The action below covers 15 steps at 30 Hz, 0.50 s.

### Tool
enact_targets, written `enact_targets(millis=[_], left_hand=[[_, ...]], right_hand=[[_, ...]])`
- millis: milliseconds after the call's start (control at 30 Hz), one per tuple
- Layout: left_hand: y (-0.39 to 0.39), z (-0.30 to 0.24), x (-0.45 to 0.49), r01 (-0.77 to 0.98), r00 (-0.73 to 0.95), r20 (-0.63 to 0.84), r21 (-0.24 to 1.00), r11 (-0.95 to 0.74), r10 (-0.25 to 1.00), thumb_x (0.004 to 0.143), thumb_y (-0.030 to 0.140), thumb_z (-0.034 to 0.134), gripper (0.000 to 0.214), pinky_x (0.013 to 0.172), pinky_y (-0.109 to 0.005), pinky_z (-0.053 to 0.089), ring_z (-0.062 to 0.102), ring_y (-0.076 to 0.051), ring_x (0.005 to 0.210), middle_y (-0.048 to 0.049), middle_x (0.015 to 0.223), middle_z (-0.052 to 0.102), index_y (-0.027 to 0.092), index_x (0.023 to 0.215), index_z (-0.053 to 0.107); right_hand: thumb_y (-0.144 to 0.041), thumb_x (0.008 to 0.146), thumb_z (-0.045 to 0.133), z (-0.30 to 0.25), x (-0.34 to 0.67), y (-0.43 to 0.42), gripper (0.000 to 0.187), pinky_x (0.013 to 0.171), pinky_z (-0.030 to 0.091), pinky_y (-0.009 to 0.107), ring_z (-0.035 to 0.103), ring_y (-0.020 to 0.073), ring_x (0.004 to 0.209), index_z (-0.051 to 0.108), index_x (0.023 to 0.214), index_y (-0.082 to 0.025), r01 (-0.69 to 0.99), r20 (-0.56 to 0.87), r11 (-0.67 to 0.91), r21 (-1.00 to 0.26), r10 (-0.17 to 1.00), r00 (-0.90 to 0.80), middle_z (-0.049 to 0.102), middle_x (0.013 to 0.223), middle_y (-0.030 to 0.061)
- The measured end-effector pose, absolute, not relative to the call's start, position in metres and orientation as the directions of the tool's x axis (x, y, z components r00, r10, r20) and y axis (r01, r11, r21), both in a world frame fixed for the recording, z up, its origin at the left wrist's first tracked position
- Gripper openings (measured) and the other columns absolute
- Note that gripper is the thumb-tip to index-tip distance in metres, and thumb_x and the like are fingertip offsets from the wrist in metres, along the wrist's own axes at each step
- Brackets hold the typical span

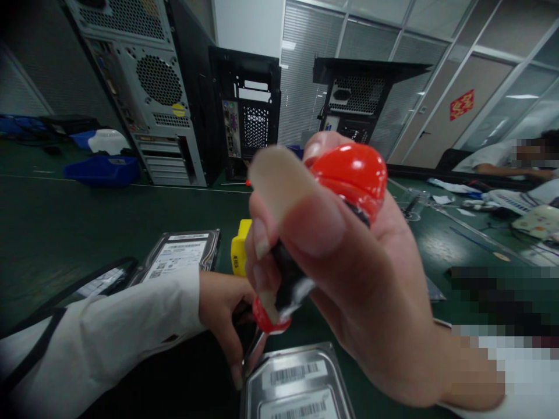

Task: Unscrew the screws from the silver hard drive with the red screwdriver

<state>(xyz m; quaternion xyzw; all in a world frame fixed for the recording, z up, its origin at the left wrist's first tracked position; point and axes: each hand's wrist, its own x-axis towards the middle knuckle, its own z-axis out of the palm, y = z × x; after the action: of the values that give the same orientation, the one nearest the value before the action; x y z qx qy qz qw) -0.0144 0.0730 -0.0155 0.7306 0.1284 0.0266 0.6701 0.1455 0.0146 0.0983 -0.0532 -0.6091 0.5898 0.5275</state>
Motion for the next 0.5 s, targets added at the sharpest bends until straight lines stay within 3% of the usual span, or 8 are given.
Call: enact_targets(millis=[367, 500], left_hand=[[0.0734, -0.0167, -0.012, 0.068, 0.961, -0.041, 0.994, -0.09, 0.274, 0.056, 0.043, 0.08, 0.032, 0.043, -0.021, 0.034, 0.042, -0.007, 0.046, -0.0002, 0.066, 0.065, 0.017, 0.071, 0.072], [0.0746, -0.0196, -0.0117, 0.093, 0.961, -0.069, 0.993, -0.077, 0.269, 0.055, 0.042, 0.08, 0.031, 0.042, -0.019, 0.034, 0.042, -0.007, 0.046, 0.0, 0.068, 0.067, 0.017, 0.071, 0.072]], right_hand=[[-0.051, 0.059, 0.067, 0.1, 0.143, 0.0146, 0.038, 0.038, 0.037, 0.029, 0.044, 0.016, 0.049, 0.048, 0.084, -0.03, -0.562, 0.582, 0.304, -0.769, 0.695, -0.421, 0.051, 0.062, 0.0003], [-0.052, 0.061, 0.065, 0.1008, 0.1416, 0.014, 0.038, 0.035, 0.035, 0.029, 0.045, 0.0158, 0.046, 0.049, 0.09, -0.032, -0.562, 0.594, 0.319, -0.763, 0.69, -0.414, 0.05, 0.059, -0.0003]])
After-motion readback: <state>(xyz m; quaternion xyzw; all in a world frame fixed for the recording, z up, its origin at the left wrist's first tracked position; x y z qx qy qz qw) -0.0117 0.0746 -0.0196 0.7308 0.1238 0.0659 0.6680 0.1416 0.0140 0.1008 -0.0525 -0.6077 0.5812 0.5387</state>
